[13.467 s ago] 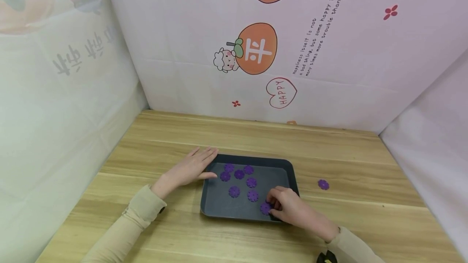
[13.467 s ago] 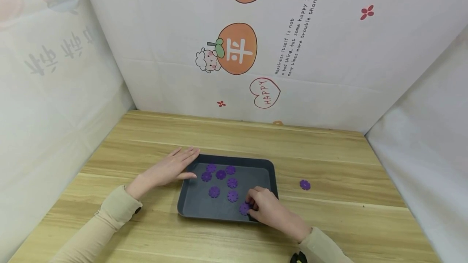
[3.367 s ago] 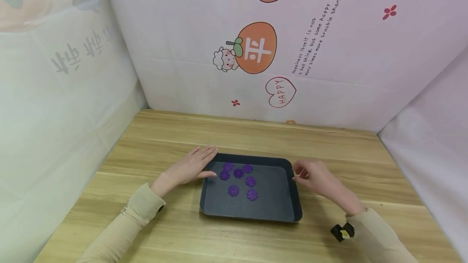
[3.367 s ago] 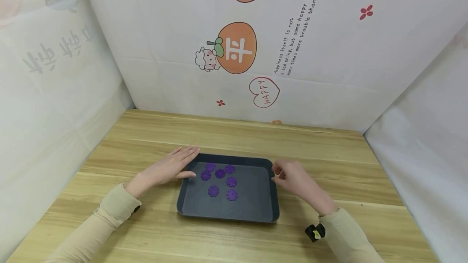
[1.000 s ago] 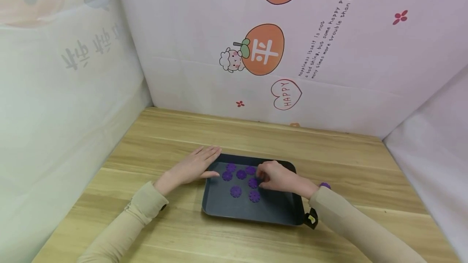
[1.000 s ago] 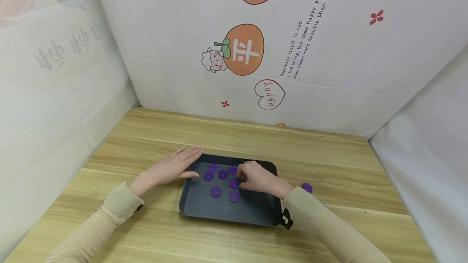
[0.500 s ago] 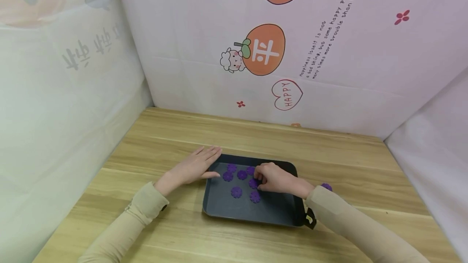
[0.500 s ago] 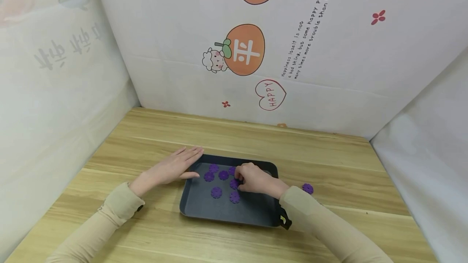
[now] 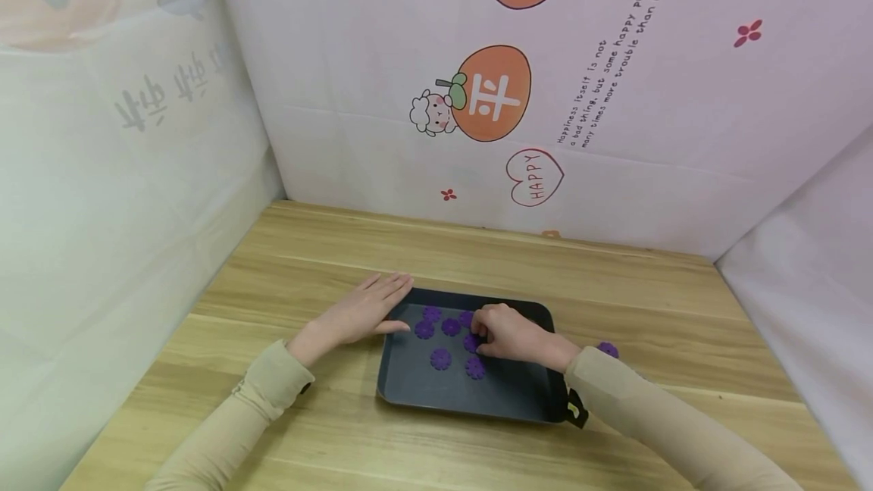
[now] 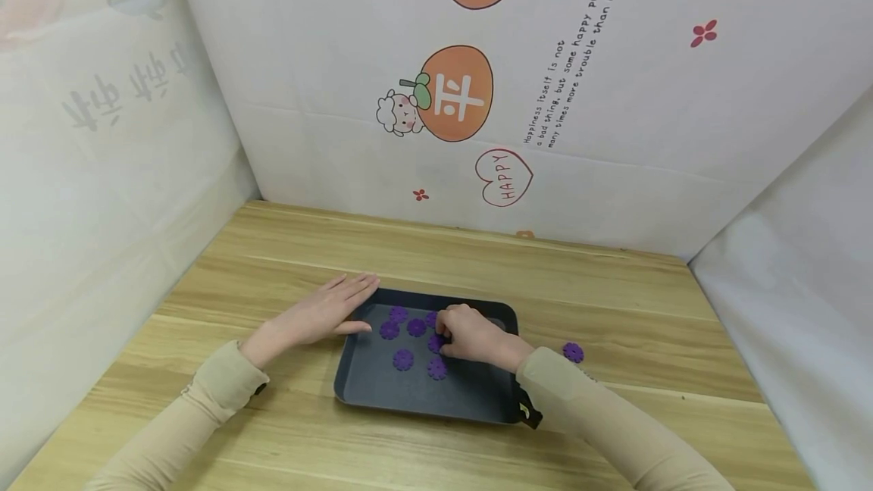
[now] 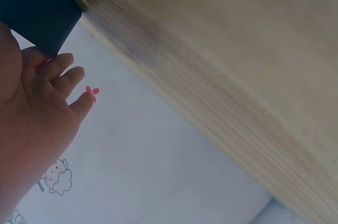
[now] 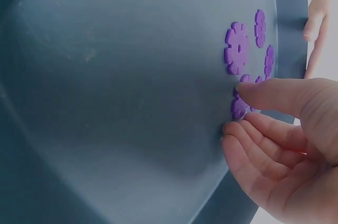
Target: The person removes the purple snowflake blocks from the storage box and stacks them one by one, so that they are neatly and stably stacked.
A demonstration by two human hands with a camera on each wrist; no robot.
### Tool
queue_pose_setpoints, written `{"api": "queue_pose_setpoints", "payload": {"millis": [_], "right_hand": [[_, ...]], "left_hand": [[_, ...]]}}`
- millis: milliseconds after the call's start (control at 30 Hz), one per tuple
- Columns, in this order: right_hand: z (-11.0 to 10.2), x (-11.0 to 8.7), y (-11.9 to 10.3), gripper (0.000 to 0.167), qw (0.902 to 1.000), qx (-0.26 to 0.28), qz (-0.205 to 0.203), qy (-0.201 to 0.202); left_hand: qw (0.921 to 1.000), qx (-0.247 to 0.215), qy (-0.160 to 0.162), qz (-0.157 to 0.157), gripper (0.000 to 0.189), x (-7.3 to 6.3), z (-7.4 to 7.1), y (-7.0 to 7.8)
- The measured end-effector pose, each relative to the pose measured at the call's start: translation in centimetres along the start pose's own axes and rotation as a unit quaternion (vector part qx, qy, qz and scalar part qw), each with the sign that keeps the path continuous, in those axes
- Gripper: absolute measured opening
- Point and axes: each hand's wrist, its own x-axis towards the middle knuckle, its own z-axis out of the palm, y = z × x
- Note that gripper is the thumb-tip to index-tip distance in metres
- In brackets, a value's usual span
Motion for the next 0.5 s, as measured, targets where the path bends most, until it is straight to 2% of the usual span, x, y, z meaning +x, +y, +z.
{"api": "queue_pose_setpoints", "payload": {"millis": [500], "right_hand": [[0.17,0.03,0.08,0.017,1.0,-0.004,-0.004,0.001]], "left_hand": [[1.0,0.004,0.007,0.005,0.081,-0.06,0.07,-0.04]]}}
